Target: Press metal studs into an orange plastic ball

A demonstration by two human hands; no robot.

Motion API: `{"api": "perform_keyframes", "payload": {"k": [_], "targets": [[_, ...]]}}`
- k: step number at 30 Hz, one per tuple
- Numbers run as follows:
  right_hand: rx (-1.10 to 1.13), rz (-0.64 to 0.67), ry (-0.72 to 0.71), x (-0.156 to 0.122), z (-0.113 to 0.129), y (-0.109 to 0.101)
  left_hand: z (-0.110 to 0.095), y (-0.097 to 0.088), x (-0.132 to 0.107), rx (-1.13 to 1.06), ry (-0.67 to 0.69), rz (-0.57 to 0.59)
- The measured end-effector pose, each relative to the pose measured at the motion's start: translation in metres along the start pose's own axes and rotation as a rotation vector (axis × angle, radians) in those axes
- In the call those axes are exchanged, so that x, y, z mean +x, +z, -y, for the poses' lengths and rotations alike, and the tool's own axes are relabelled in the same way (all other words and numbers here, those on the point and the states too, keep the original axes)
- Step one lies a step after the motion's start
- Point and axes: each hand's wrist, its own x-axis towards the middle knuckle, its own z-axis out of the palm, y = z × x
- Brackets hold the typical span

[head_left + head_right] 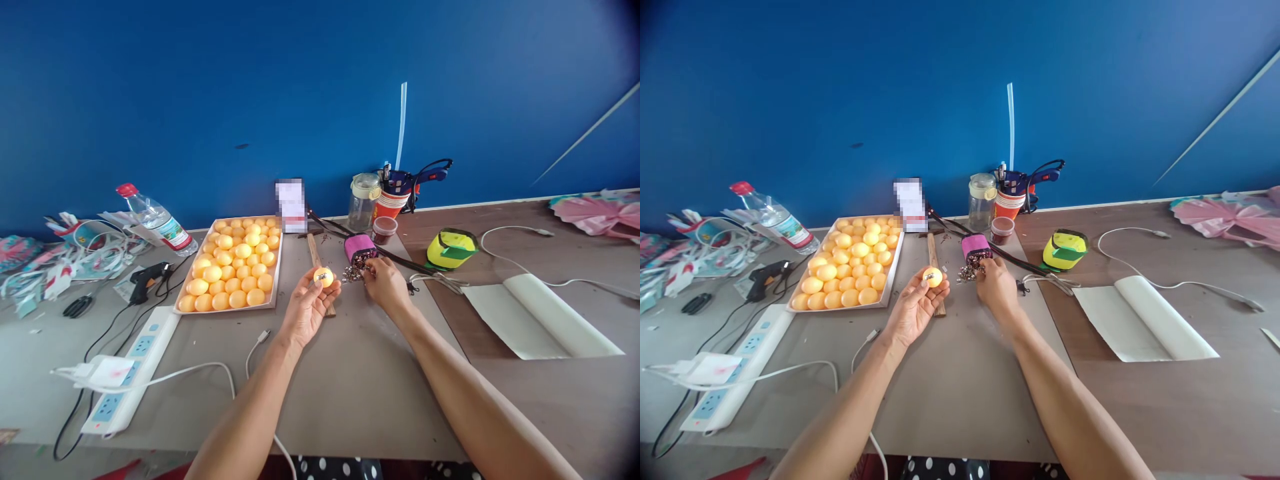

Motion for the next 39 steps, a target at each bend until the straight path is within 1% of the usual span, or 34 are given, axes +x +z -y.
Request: {"api": "perform_keyframes", "payload": {"k": [3, 7, 11, 15, 19, 22, 30, 35, 39], "targets": [[-0.146, 0.033, -0.045, -0.0034, 0.0054, -0.0003, 0.0006, -0.0002, 0.0003, 0.015, 0.003, -0.002], [-0.217, 0.042, -0.079, -0.0010, 0.0075, -0.0007, 0.0031, -0.0018, 0.0007, 0.074, 0.029, 0.016], [-0.232, 0.019, -0.097, 0.0032, 0.0040, 0.0008, 0.0050, -0.0015, -0.0001, 0.133, 0.046, 0.023], [-0.225, 0.011, -0.111, 0.0012, 0.0044, 0.0004, 0.0052, -0.0008, -0.0002, 0.151, 0.059, 0.020], [-0.255, 0.032, -0.160, -0.0035, 0.0081, -0.0017, 0.0044, -0.0001, 0.0005, 0.140, 0.075, -0.002], [-0.268, 0.043, -0.196, -0.0032, 0.0079, -0.0021, 0.0038, 0.0005, 0.0003, 0.140, 0.072, 0.007], [-0.231, 0.003, -0.211, 0.0020, 0.0015, 0.0022, 0.0064, -0.0017, 0.0007, 0.186, 0.098, 0.001], [-0.241, 0.021, -0.244, -0.0012, 0.0044, 0.0027, 0.0076, -0.0019, 0.0014, 0.232, 0.138, -0.025], [-0.241, 0.035, -0.247, -0.0002, 0.0067, 0.0021, 0.0076, -0.0015, 0.0007, 0.244, 0.144, -0.030]]}}
